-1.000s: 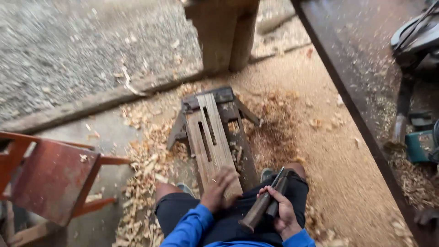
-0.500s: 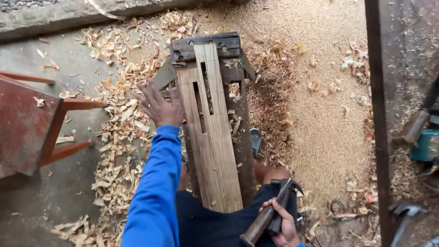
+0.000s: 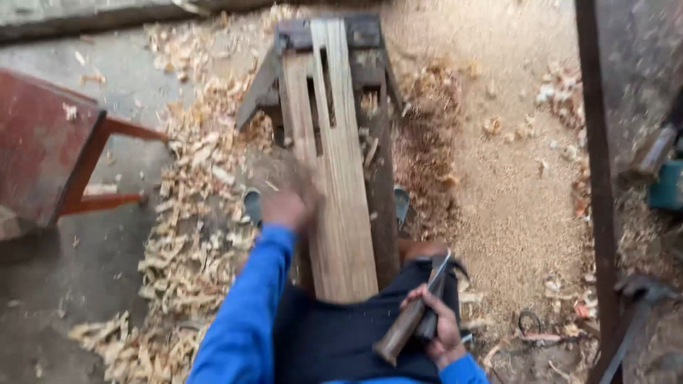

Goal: Using a hammer and chisel to carve slots into a wooden plank.

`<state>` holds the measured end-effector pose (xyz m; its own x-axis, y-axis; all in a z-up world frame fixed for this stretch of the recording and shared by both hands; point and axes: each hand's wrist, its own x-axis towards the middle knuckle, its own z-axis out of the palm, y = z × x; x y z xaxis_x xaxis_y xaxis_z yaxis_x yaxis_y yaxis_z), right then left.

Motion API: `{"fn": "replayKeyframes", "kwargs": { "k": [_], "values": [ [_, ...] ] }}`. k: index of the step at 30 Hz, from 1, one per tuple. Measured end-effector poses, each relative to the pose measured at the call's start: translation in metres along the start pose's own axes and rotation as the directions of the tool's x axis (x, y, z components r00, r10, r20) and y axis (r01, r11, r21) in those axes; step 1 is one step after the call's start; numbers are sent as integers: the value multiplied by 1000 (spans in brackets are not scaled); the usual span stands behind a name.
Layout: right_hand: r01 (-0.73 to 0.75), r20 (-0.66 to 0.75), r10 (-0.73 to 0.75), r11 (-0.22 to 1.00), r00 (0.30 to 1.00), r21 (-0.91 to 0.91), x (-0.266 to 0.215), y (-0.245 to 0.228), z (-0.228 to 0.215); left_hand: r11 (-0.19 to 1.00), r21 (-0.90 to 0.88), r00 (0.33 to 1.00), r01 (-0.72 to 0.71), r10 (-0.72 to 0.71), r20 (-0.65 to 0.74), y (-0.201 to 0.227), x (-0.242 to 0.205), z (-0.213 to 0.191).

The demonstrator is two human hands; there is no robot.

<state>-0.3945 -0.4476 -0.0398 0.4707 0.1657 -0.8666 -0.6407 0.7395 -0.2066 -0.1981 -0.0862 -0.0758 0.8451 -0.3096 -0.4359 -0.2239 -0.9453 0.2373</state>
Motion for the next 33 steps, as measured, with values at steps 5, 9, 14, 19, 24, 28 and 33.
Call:
{"fn": "replayKeyframes", "kwargs": {
  "k": [5,9,14,19,24,28,33],
  "values": [
    [0,155,-42,966,987,260,-8,-1,-9,777,-468,684,421,-611,-399,-12,-2,-26],
    [17,217,-85,955,972,297,-6,0,-22,997,-70,961,-23,2,-276,62,-68,41],
    [68,128,-87,987,988,148,-4,11,-37,733,-656,516,179,-638,-572,79,-115,88],
    [-50,289,-39,955,957,294,-16,0,-35,702,-675,645,226,-627,-437,69,-111,92],
    [-80,310,-43,924,950,373,-24,-2,-31,458,-835,631,304,-754,-184,90,-114,86],
    [-131,349,-5,922,937,365,-32,-3,-14,246,-905,593,347,-805,9,102,-108,96],
    [-155,301,-10,842,954,517,-35,-4,-13,388,-867,662,313,-744,-94,109,-116,87]
  ]
}}
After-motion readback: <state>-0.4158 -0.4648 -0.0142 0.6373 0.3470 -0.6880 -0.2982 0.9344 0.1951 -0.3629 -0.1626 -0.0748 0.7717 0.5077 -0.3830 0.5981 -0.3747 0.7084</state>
